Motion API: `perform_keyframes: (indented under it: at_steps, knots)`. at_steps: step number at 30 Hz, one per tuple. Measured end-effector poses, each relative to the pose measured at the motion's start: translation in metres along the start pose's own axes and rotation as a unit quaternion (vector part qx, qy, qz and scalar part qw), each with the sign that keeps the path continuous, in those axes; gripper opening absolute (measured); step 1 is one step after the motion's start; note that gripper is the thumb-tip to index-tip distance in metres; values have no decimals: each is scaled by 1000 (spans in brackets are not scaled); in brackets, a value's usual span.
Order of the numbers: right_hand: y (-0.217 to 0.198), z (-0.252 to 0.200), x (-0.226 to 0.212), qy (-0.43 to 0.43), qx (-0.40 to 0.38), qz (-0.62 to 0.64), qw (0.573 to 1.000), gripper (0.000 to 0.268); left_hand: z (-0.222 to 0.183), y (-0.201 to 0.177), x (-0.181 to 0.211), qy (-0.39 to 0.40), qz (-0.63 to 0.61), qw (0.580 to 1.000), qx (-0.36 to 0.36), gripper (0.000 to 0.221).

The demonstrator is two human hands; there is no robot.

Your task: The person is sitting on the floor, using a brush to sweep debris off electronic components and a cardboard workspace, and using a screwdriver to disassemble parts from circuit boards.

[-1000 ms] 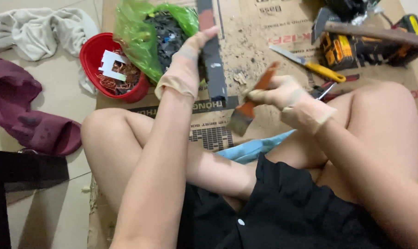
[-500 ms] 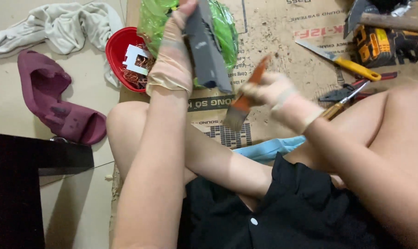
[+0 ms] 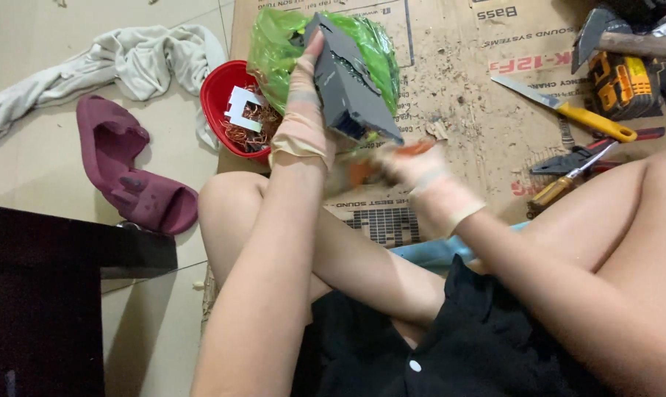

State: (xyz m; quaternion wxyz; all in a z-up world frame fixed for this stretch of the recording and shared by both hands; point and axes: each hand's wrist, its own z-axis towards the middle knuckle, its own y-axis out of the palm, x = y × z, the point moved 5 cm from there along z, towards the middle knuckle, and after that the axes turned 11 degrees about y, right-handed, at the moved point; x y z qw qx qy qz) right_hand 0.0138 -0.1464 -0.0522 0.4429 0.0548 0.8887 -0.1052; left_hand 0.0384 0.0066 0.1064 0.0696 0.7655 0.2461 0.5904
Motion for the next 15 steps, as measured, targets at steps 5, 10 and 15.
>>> perform_keyframes:
  at_steps: [5,10,15]
  knots:
    - [63,-73,-5,55,-121,30,991,21,-8,6,11,-10,0,1000,21,115]
    - [31,-33,-12,-13,-23,75,997,22,2,6,3,-33,-13,999,31,125]
    - [-51,-50,-17,-9,81,57,995,26,19,-21,3,-3,65,998,5,115]
